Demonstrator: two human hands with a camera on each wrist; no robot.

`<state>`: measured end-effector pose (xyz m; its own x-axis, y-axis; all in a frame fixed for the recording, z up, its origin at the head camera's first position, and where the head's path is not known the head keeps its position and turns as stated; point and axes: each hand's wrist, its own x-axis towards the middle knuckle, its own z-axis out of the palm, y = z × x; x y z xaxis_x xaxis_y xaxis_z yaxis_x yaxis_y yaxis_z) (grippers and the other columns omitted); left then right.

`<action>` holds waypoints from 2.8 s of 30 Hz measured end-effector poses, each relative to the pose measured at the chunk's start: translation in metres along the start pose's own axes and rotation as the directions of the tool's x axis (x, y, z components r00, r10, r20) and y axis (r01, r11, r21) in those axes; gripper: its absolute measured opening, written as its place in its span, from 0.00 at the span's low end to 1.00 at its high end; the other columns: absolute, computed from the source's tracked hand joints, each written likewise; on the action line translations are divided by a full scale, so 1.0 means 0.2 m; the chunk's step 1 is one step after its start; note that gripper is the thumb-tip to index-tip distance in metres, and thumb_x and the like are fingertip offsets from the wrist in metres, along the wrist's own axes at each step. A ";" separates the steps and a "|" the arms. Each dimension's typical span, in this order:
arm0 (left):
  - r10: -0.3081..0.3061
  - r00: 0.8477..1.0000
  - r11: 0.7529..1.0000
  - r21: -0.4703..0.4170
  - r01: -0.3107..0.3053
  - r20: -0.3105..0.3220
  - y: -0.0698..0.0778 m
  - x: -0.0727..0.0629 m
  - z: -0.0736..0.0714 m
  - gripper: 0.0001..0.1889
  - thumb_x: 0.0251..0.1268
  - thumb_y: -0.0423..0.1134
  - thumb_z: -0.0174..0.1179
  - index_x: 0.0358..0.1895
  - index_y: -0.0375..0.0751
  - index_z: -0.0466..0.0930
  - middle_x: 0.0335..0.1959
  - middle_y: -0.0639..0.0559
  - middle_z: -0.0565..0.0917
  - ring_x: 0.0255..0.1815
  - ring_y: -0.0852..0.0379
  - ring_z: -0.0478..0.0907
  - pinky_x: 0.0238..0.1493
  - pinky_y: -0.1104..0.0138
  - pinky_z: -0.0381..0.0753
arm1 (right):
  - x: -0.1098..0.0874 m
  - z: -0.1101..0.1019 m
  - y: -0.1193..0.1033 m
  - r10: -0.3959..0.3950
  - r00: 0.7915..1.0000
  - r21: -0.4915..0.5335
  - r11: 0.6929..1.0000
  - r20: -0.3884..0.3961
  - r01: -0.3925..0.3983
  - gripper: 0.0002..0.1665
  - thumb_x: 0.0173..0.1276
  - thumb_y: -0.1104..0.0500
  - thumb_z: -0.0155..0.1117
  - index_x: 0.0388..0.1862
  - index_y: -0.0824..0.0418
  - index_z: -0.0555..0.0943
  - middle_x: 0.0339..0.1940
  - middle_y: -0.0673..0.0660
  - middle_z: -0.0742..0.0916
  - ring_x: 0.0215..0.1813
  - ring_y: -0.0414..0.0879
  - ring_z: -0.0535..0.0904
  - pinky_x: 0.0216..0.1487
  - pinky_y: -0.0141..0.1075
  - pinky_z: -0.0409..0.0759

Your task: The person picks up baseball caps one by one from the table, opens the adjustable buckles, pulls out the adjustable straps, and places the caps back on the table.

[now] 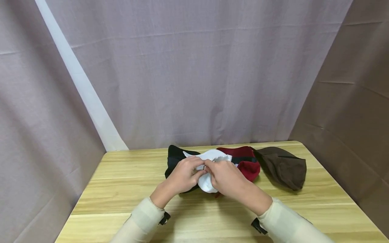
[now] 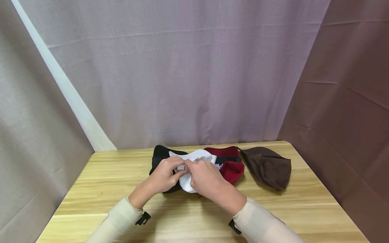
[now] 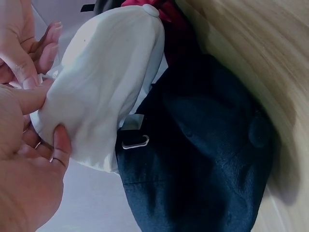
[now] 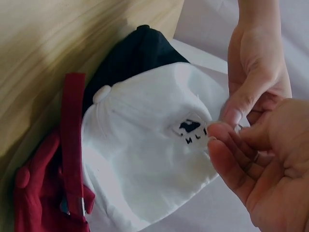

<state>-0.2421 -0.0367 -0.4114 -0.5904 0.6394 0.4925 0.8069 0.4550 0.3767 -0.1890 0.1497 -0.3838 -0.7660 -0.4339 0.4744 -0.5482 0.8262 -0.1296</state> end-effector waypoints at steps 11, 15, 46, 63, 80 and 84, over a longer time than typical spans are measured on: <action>0.000 1.000 1.000 -0.023 0.001 0.021 0.00 0.00 -0.01 0.11 0.74 0.35 0.67 0.56 0.44 0.89 0.53 0.51 0.92 0.55 0.55 0.87 0.56 0.60 0.87 | -0.01 -0.02 0.03 -0.016 0.999 0.030 0.999 0.051 0.015 0.04 0.73 0.66 0.68 0.39 0.57 0.84 0.24 0.49 0.85 0.26 0.38 0.77 0.24 0.29 0.74; 0.006 1.000 1.000 -0.017 -0.005 0.016 0.00 0.00 -0.01 0.13 0.74 0.36 0.67 0.58 0.44 0.89 0.53 0.51 0.92 0.55 0.55 0.88 0.56 0.60 0.88 | -0.01 -0.02 0.02 0.012 0.999 0.007 1.000 0.046 -0.012 0.01 0.75 0.62 0.69 0.42 0.58 0.85 0.25 0.50 0.86 0.25 0.41 0.80 0.24 0.33 0.76; -0.004 1.000 1.000 0.014 0.004 0.002 0.03 0.01 -0.01 0.04 0.73 0.36 0.69 0.45 0.44 0.89 0.43 0.52 0.92 0.48 0.55 0.87 0.53 0.61 0.87 | 0.02 -0.01 -0.07 0.107 0.994 -0.097 0.989 -0.020 -0.109 0.04 0.75 0.62 0.68 0.38 0.61 0.87 0.23 0.56 0.86 0.27 0.54 0.83 0.21 0.46 0.80; 0.034 0.999 0.997 -0.070 -0.035 -0.020 -0.01 0.00 0.00 0.05 0.71 0.33 0.69 0.46 0.44 0.90 0.44 0.52 0.92 0.46 0.57 0.86 0.47 0.67 0.85 | 0.01 -0.03 0.01 -0.026 0.999 -0.012 1.000 0.033 0.027 0.05 0.74 0.63 0.70 0.35 0.58 0.84 0.22 0.52 0.84 0.26 0.45 0.80 0.25 0.36 0.78; -0.006 1.000 0.999 -0.052 0.005 -0.016 0.00 0.00 0.00 0.12 0.75 0.36 0.67 0.57 0.43 0.90 0.48 0.51 0.92 0.49 0.55 0.88 0.51 0.63 0.88 | 0.01 -0.02 -0.02 0.075 0.997 -0.046 0.996 0.036 -0.073 0.09 0.78 0.56 0.68 0.39 0.61 0.85 0.22 0.53 0.84 0.25 0.48 0.81 0.21 0.41 0.77; -0.027 0.999 0.999 -0.023 0.026 -0.028 0.02 0.01 0.00 0.12 0.74 0.36 0.67 0.56 0.42 0.91 0.49 0.50 0.93 0.52 0.53 0.89 0.55 0.60 0.88 | 0.01 -0.02 -0.07 0.150 0.989 -0.122 0.982 0.016 -0.146 0.10 0.77 0.55 0.68 0.41 0.62 0.85 0.19 0.55 0.83 0.21 0.54 0.81 0.18 0.45 0.74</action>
<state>-0.2411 -0.0331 -0.4089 -0.6121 0.6094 0.5040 0.7906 0.4574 0.4071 -0.1822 0.1383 -0.3780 -0.8447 -0.3112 0.4356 -0.3850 0.9184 -0.0905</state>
